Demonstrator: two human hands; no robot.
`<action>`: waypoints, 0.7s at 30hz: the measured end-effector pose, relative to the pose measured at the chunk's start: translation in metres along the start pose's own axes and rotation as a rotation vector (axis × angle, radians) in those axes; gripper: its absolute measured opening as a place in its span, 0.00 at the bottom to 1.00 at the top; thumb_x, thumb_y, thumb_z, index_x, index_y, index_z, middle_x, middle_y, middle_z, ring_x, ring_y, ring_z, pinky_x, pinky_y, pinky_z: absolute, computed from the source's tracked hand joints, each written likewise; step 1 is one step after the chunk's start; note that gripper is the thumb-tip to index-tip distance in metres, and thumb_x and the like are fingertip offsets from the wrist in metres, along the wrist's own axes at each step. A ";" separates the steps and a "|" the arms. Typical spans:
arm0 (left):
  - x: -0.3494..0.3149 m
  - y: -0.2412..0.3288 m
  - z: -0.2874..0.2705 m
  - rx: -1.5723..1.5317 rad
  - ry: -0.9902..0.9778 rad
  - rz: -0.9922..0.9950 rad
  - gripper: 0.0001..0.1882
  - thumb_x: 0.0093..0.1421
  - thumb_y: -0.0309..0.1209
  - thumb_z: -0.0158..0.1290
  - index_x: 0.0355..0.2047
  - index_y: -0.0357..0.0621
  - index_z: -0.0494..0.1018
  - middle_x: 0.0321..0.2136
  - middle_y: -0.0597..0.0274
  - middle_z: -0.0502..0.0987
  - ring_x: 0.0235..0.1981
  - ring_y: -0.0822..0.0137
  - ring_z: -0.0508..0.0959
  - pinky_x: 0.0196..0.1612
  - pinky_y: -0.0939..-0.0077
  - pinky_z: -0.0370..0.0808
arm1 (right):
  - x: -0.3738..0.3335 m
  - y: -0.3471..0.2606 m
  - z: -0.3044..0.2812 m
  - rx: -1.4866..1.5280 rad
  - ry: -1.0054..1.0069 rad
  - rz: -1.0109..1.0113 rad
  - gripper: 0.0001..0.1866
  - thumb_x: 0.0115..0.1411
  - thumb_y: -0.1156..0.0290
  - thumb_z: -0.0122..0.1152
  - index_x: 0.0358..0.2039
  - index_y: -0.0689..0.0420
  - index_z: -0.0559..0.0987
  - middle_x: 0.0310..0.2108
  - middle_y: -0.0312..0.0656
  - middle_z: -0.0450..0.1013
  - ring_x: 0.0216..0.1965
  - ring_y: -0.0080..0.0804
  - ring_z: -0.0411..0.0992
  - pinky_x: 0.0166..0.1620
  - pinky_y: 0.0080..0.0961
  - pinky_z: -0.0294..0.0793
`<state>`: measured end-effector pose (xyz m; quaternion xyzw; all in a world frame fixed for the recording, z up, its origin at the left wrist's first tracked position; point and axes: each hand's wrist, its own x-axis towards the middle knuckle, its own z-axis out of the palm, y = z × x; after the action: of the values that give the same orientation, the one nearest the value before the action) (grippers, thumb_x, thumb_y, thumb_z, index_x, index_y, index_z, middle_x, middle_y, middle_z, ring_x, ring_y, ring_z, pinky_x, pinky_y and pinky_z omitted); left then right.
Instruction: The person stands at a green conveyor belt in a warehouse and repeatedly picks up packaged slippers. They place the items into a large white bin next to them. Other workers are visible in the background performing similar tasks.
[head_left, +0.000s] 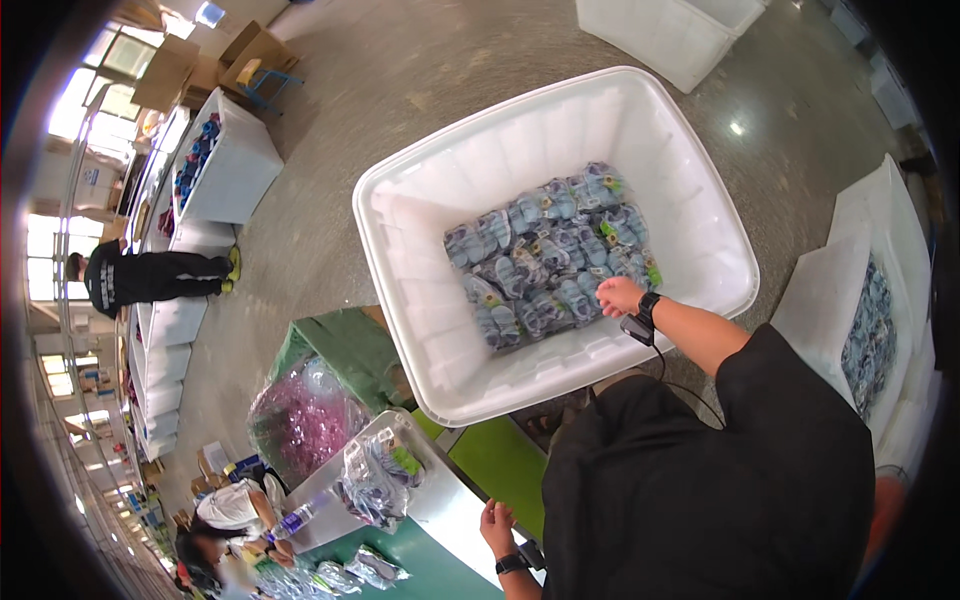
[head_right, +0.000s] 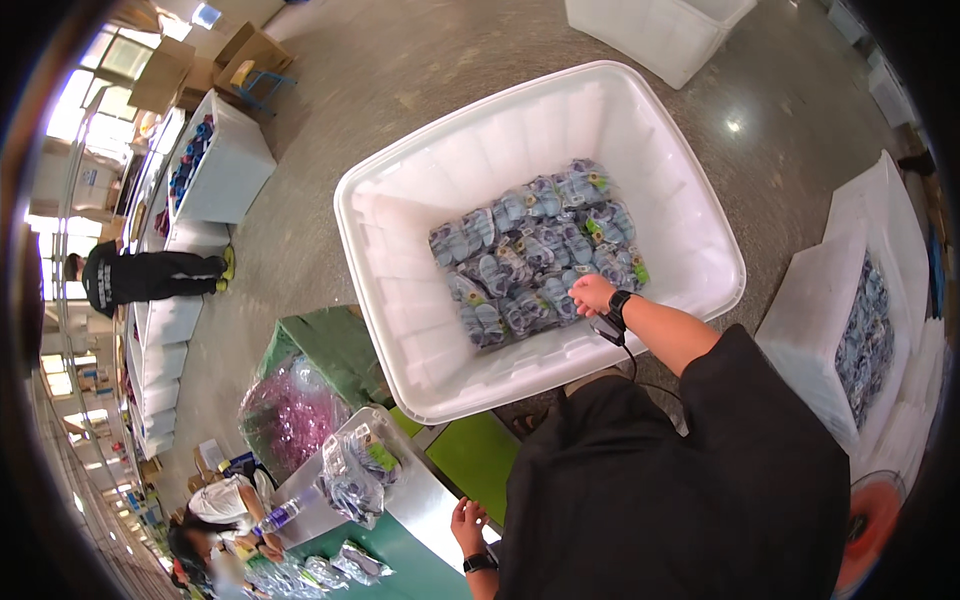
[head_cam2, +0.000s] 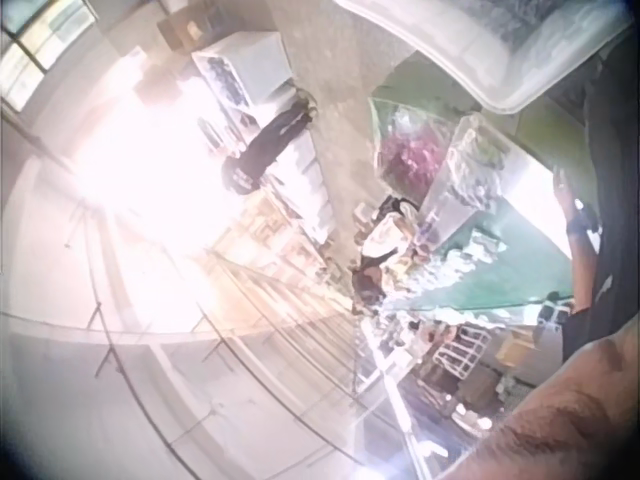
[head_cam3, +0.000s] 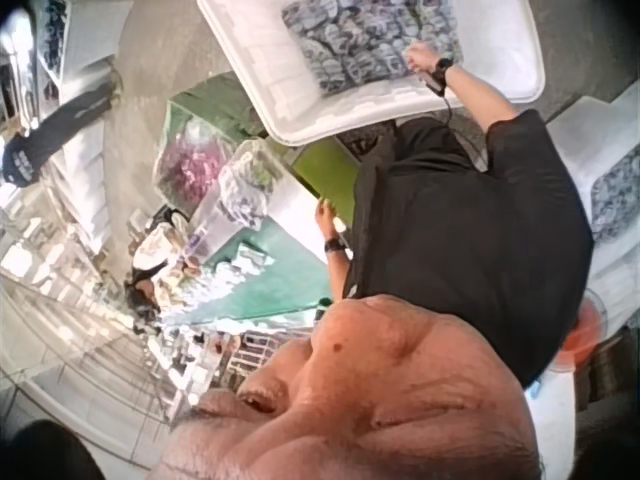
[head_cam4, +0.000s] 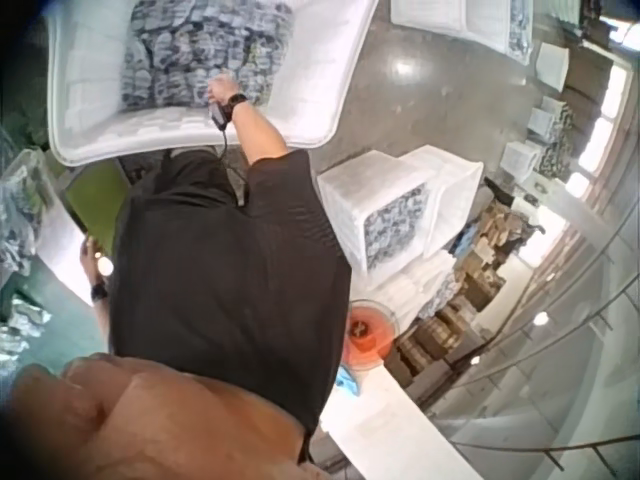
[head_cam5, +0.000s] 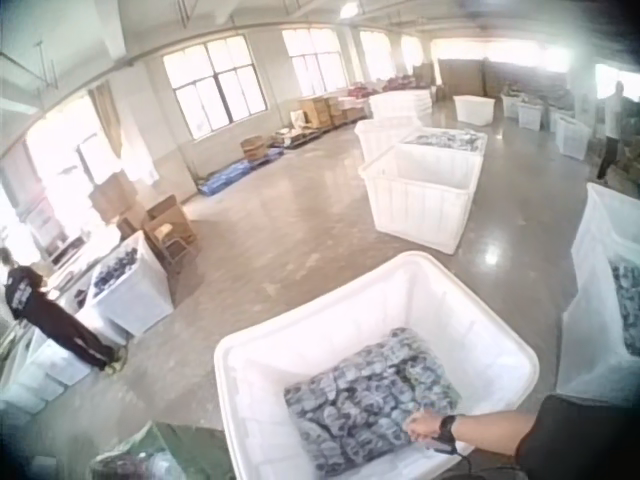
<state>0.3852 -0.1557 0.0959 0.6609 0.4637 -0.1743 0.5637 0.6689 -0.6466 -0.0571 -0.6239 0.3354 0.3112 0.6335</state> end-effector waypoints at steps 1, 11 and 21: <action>-0.004 -0.004 -0.003 -0.050 0.014 -0.010 0.22 0.63 0.32 0.54 0.54 0.34 0.67 0.32 0.61 0.77 0.30 0.74 0.76 0.28 0.84 0.72 | -0.004 -0.001 0.007 -0.007 -0.013 0.003 0.13 0.60 0.62 0.60 0.39 0.57 0.75 0.26 0.36 0.73 0.21 0.24 0.74 0.21 0.22 0.74; 0.013 -0.072 -0.075 -0.060 0.208 0.043 0.26 0.59 0.41 0.57 0.52 0.35 0.71 0.33 0.55 0.80 0.32 0.71 0.78 0.31 0.77 0.74 | 0.027 0.071 0.003 -0.329 -0.148 -0.024 0.07 0.59 0.69 0.55 0.26 0.56 0.74 0.16 0.39 0.70 0.15 0.33 0.72 0.15 0.30 0.70; 0.034 -0.170 -0.202 -0.098 0.568 0.138 0.23 0.56 0.39 0.59 0.47 0.34 0.74 0.33 0.49 0.81 0.34 0.63 0.80 0.40 0.71 0.75 | -0.005 0.054 0.078 -0.576 -0.128 0.062 0.11 0.58 0.67 0.56 0.39 0.58 0.73 0.26 0.43 0.72 0.21 0.35 0.75 0.21 0.29 0.75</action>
<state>0.2063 0.0303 0.0323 0.6853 0.5647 0.0788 0.4531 0.6250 -0.5670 -0.0850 -0.7465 0.2115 0.4517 0.4403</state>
